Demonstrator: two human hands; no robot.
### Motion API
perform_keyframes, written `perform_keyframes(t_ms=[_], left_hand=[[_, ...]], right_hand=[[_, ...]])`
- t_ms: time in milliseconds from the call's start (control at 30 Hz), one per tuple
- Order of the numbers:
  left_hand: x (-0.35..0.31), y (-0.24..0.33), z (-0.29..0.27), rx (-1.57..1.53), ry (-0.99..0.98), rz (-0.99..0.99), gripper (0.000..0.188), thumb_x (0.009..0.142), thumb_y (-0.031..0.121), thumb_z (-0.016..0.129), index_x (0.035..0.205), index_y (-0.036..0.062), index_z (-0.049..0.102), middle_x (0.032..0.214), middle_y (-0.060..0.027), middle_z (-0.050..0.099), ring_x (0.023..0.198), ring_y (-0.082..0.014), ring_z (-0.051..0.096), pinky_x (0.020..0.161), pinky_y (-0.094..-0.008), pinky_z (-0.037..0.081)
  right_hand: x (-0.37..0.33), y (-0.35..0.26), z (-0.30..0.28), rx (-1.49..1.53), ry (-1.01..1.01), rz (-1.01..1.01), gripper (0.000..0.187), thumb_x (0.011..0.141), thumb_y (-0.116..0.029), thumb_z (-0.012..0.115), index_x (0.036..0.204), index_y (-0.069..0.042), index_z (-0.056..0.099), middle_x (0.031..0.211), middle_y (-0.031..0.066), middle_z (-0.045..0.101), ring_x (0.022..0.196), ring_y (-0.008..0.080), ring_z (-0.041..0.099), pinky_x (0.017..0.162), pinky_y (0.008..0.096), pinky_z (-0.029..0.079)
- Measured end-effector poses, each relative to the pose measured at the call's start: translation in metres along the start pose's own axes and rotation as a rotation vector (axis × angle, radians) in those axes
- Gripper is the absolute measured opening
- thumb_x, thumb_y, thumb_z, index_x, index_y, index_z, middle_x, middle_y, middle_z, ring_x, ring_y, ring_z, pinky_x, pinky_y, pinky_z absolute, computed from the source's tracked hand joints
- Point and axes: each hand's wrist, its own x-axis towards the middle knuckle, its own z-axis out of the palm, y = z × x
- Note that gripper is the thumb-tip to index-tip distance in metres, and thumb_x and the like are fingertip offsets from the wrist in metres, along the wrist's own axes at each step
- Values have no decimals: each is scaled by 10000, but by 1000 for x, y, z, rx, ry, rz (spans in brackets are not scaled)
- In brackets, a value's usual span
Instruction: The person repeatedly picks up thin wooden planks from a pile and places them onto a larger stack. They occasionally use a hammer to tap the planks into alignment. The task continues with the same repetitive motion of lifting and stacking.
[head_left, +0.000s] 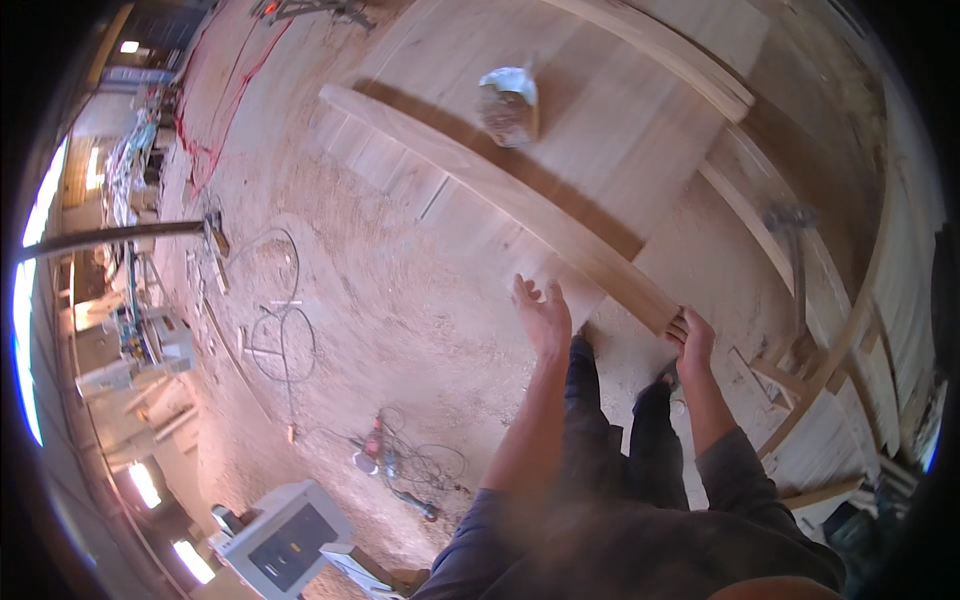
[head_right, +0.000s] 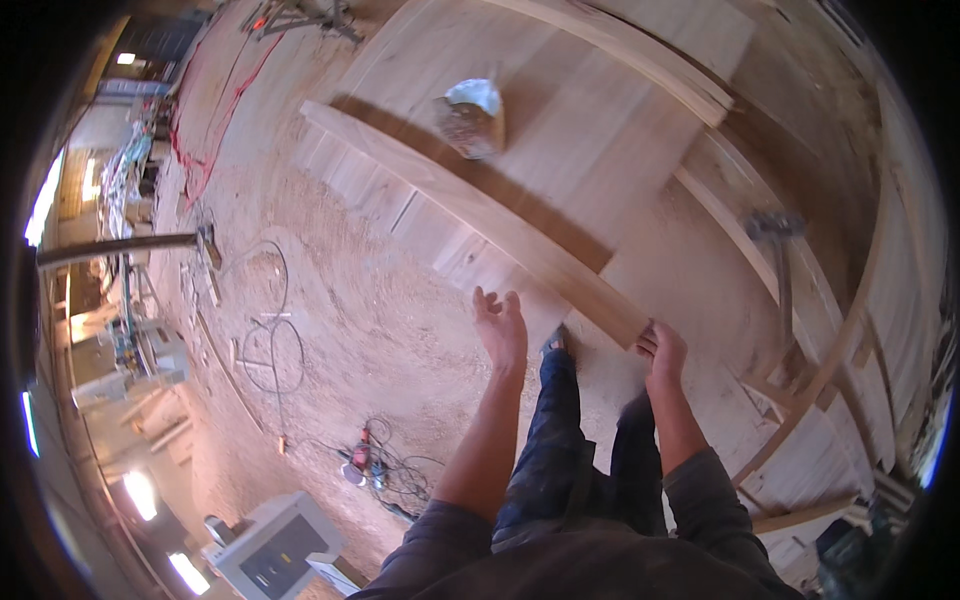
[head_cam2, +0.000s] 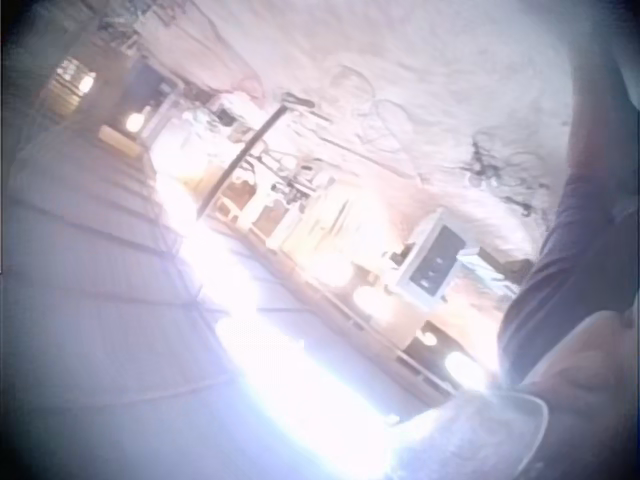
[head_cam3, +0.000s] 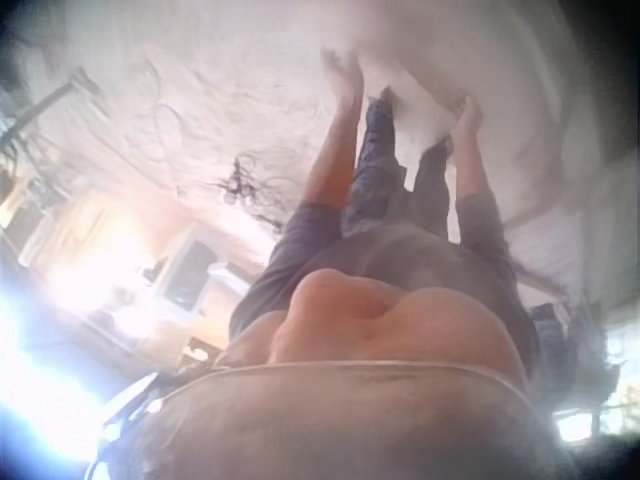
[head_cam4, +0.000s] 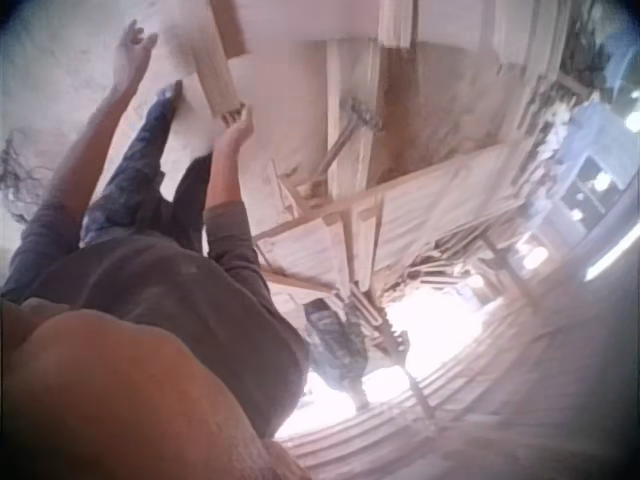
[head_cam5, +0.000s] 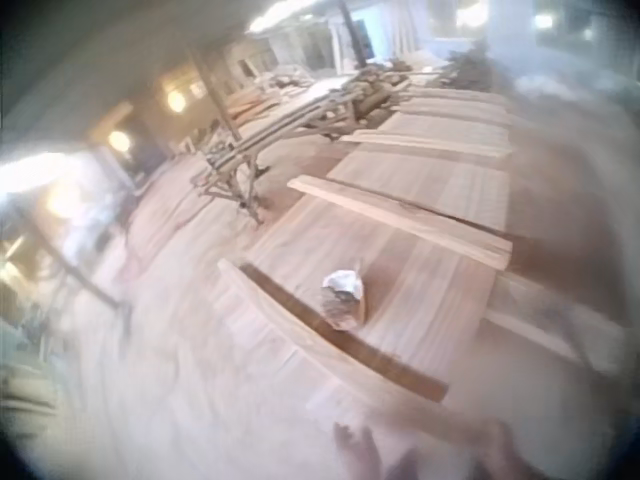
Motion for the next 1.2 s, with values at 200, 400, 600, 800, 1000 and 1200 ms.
perform_keyframes(t_ms=[200, 400, 600, 800, 1000, 1200], left_hand=[[81, -48, -62, -93, 147, -40, 697, 878, 168, 660, 1445, -87, 346, 1309, -256, 546, 1132, -329, 566, 965, -406, 450], [75, -100, -86, -107, 125, -268, 692, 884, 156, 634, 1454, -87, 326, 1299, -275, 556, 1129, -325, 576, 956, -404, 459], [46, -114, -81, -86, 25, -316, 695, 859, 189, 632, 1422, -112, 358, 1199, -261, 600, 1009, -320, 627, 889, -417, 499], [35, -159, -117, 6, -133, -282, 667, 852, 220, 637, 1406, -77, 412, 1129, -262, 661, 988, -351, 671, 855, -426, 528], [34, -215, -215, 213, -213, -251, 650, 846, 255, 646, 1384, -53, 450, 1050, -197, 707, 969, -356, 682, 853, -412, 530], [16, -229, -309, 257, -86, -550, 667, 809, 199, 621, 1389, -83, 449, 1095, -255, 684, 1025, -377, 667, 897, -414, 514]], right_hand=[[11, 2, 69, 61, 119, 69, 511, 974, -461, 480, 1167, -13, 634, 1150, 155, 650, 1020, 288, 631, 931, 411, 471], [7, -7, 101, -26, 156, 60, 504, 984, -450, 463, 1183, -10, 609, 1156, 163, 649, 1040, 293, 635, 940, 424, 482], [8, -7, 100, -93, 108, 86, 505, 988, -445, 459, 1185, -3, 603, 1130, 153, 655, 1046, 289, 637, 932, 403, 491], [24, -2, 45, 71, 117, 134, 641, 971, -564, 400, 1322, -41, 521, 1250, 161, 599, 1104, 325, 600, 966, 486, 460], [-15, -21, 109, -17, 111, 218, 706, 956, -618, 371, 1386, -66, 457, 1307, 156, 562, 1133, 346, 574, 942, 532, 452], [63, 10, 72, -298, 190, 55, 544, 978, -488, 413, 1277, -60, 568, 1190, 157, 631, 1058, 358, 613, 885, 468, 491]])
